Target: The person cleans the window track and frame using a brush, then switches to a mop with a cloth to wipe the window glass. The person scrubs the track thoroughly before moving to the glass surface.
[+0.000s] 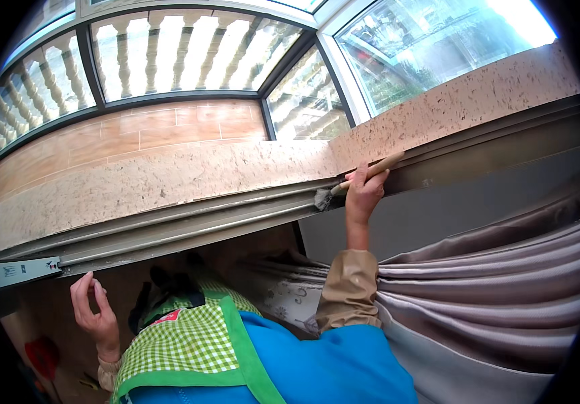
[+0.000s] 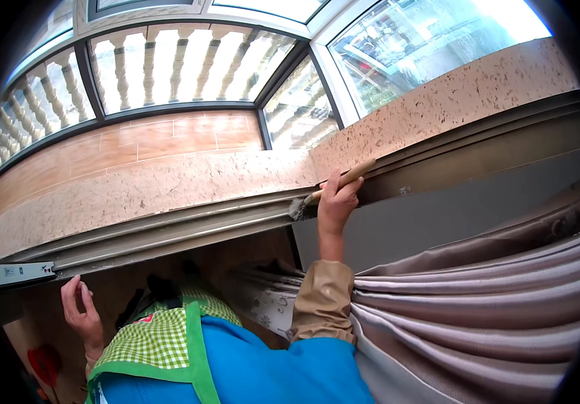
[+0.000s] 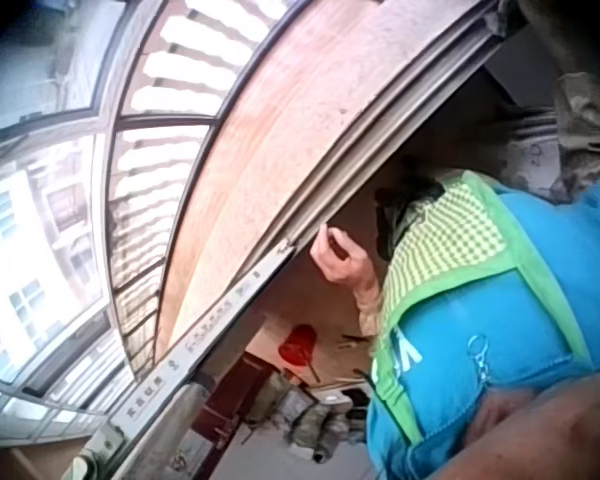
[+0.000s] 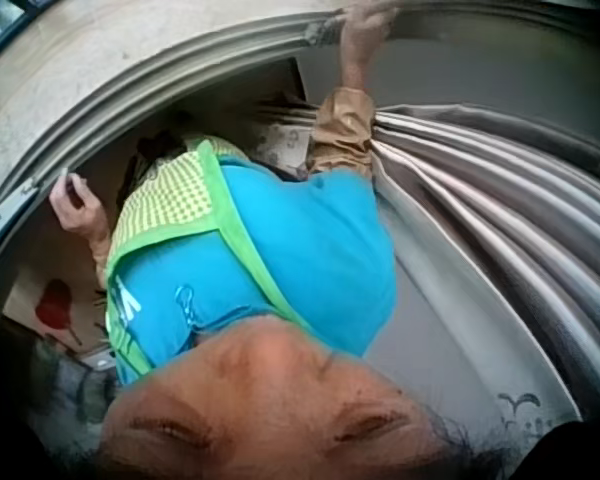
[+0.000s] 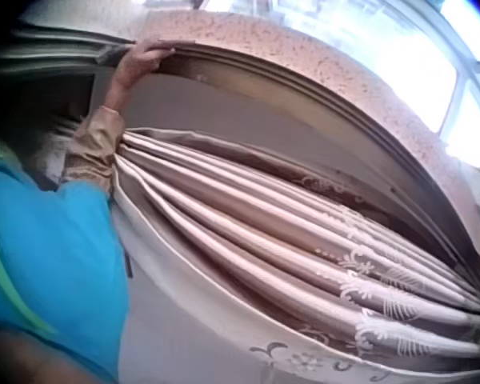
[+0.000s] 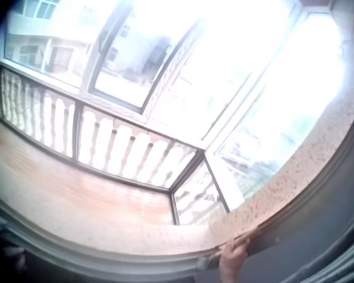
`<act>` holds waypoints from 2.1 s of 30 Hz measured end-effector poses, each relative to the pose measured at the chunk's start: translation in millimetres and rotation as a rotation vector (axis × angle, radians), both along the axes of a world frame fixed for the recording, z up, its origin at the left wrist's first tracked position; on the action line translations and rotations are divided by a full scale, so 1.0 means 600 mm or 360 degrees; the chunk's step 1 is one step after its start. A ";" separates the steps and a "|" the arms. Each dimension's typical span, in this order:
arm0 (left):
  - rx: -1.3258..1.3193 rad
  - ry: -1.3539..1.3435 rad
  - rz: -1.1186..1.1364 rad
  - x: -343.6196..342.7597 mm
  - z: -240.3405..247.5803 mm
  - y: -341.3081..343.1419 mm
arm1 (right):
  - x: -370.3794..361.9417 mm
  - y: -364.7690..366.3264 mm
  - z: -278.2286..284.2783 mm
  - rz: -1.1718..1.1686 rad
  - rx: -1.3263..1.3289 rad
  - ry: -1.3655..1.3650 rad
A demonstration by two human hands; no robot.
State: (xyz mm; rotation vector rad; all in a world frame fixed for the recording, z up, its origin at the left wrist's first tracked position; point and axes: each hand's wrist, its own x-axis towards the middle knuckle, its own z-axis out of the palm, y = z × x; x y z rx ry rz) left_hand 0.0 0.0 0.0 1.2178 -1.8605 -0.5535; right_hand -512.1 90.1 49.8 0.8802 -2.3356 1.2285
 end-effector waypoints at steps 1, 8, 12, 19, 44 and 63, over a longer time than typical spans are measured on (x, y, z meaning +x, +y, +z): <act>-0.0009 -0.0012 -0.0038 0.001 0.006 -0.006 | -0.001 -0.003 0.002 0.0034 -0.0058 -0.0023; 0.0009 0.0037 -0.0080 0.002 -0.009 -0.015 | 0.199 -0.060 -0.007 0.0644 -0.0386 -0.0739; -0.0103 0.0012 -0.0151 -0.001 -0.006 -0.030 | 0.468 -0.162 -0.036 0.1413 -0.0919 -0.1838; -0.0164 0.0050 -0.0086 0.018 0.010 -0.025 | 0.305 -0.109 0.071 0.0687 -0.1061 -0.0981; -0.0333 0.0053 0.0388 0.129 0.091 0.019 | 0.666 -0.362 0.064 0.1903 -0.1005 -0.2035; -0.0244 -0.0167 0.0483 0.132 0.115 -0.067 | 0.564 -0.444 0.079 0.3074 0.1029 0.0000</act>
